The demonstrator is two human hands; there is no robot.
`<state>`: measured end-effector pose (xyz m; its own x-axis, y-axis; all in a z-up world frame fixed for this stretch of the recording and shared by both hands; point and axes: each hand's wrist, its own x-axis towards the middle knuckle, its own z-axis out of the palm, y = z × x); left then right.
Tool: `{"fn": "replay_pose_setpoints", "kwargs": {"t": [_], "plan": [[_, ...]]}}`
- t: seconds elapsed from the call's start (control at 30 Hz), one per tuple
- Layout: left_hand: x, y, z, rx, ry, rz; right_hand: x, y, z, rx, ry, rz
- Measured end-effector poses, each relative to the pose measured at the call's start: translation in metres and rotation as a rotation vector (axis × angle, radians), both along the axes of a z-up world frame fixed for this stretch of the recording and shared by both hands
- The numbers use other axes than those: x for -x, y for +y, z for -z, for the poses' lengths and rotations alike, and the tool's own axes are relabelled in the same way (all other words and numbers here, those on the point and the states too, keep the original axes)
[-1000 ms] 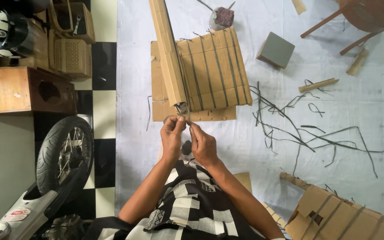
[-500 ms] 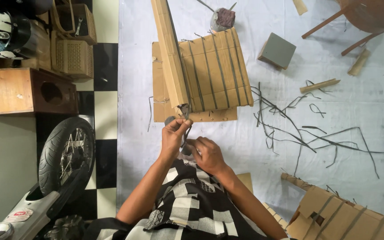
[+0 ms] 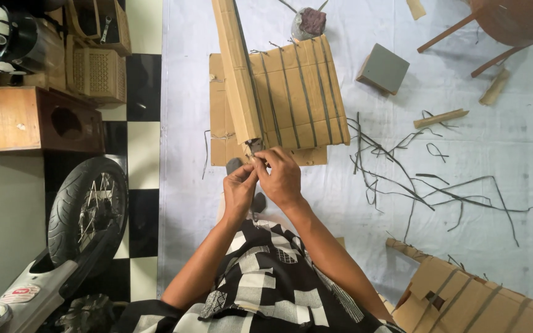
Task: Wrapping furniture components in cardboard and securing them with plastic straps.
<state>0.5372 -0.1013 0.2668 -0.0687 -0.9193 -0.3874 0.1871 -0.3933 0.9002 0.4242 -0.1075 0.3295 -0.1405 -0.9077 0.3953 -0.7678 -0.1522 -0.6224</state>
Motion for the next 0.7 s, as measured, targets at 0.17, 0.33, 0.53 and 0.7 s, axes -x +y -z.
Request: {"fn": "replay_pose_setpoints", "kwargs": {"t": [0.17,0.33,0.53,0.7], "plan": [[-0.005,0.009,0.002,0.032,0.022,0.024,0.000,0.003,0.001,-0.027,-0.039,-0.044],[-0.011,0.012,-0.005,0.087,-0.002,0.022,0.001,0.006,0.005,-0.070,-0.039,-0.049],[-0.023,0.008,-0.031,0.225,-0.258,0.164,0.004,0.010,0.021,-0.067,-0.106,-0.128],[-0.030,-0.001,-0.027,0.335,-0.429,0.231,0.011,0.013,0.012,-0.065,-0.046,-0.140]]}}
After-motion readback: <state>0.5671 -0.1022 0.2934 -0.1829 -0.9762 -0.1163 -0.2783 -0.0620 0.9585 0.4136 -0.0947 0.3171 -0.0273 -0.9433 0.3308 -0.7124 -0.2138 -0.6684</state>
